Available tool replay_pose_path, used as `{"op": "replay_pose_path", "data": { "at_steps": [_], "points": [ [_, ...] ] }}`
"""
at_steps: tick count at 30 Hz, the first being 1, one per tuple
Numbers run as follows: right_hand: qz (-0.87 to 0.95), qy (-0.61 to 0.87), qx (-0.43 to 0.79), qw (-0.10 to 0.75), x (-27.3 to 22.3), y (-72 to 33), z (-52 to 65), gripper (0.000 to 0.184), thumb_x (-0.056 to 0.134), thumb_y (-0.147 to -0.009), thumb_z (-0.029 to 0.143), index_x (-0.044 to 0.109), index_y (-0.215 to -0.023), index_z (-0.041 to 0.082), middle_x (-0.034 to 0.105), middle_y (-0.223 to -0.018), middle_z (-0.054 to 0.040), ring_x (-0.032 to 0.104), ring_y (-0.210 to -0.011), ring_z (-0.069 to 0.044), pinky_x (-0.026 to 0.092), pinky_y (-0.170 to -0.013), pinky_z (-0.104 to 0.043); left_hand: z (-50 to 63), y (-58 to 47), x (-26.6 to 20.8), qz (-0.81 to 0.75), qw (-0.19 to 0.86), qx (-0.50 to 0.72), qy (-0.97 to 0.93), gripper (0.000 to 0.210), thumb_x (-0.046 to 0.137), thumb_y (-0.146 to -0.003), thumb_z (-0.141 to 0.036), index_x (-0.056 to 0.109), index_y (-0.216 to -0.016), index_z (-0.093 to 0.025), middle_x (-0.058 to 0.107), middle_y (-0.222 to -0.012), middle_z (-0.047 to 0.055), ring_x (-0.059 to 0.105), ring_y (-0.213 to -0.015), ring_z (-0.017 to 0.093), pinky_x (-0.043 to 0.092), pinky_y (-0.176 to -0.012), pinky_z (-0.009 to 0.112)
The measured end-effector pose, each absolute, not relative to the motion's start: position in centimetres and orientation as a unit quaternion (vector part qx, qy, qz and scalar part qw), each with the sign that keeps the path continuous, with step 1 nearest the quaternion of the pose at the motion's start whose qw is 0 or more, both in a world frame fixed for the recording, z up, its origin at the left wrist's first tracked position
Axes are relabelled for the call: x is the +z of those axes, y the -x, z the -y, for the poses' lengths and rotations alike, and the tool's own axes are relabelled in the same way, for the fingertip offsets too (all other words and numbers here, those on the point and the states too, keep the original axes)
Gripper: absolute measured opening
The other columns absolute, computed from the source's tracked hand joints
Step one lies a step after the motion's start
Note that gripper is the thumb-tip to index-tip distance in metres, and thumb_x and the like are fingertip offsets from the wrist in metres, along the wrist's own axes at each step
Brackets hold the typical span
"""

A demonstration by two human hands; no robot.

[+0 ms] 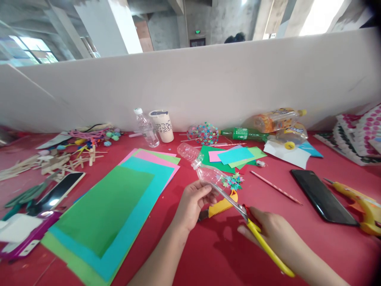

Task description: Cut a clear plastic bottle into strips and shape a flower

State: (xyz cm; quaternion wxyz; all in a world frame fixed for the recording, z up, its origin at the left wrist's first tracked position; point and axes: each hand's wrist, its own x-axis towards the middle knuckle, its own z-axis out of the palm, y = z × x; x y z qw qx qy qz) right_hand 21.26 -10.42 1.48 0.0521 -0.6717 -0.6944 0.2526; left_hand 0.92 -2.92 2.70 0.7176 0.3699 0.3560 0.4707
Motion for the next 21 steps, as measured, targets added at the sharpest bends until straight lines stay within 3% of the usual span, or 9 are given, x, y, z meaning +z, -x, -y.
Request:
{"op": "replay_pose_path", "data": {
  "at_steps": [5, 11, 21],
  "points": [
    [0.689, 0.672, 0.267, 0.052, 1.36, -21.17, 10.53, 0.044, 0.04, -0.081, 0.065, 0.042, -0.071, 0.023, 0.057, -0.061, -0.0044, 0.054, -0.054, -0.02, 0.024, -0.05, -0.026, 2.96, -1.02, 2.58, -0.365, 0.704, 0.486, -0.368, 0.008, 0.066, -0.073, -0.02, 0.064, -0.072, -0.012, 0.067, -0.065, 0.004, 0.057, -0.048, 0.01, 0.041, -0.048, 0.022],
    [0.686, 0.661, 0.295, 0.076, 1.15, -20.88, 10.68, 0.042, 0.04, -0.084, 0.06, 0.037, -0.065, 0.023, 0.045, -0.054, 0.0029, 0.039, -0.048, -0.012, 0.022, -0.048, -0.024, 3.02, -1.12, 2.64, -0.371, 0.7, 0.489, -0.366, 0.009, 0.066, -0.073, -0.021, 0.064, -0.072, -0.013, 0.067, -0.064, 0.004, 0.057, -0.048, 0.01, 0.041, -0.048, 0.021],
    [0.682, 0.655, 0.313, 0.094, 0.85, -21.12, 10.7, 0.045, 0.042, -0.083, 0.061, 0.037, -0.063, 0.021, 0.035, -0.053, 0.0056, 0.026, -0.051, -0.01, 0.02, -0.048, -0.024, 3.04, -1.01, 2.98, -0.376, 0.701, 0.483, -0.367, 0.011, 0.068, -0.071, -0.024, 0.063, -0.069, -0.014, 0.067, -0.063, 0.003, 0.057, -0.048, 0.01, 0.041, -0.048, 0.022]
  ]
}}
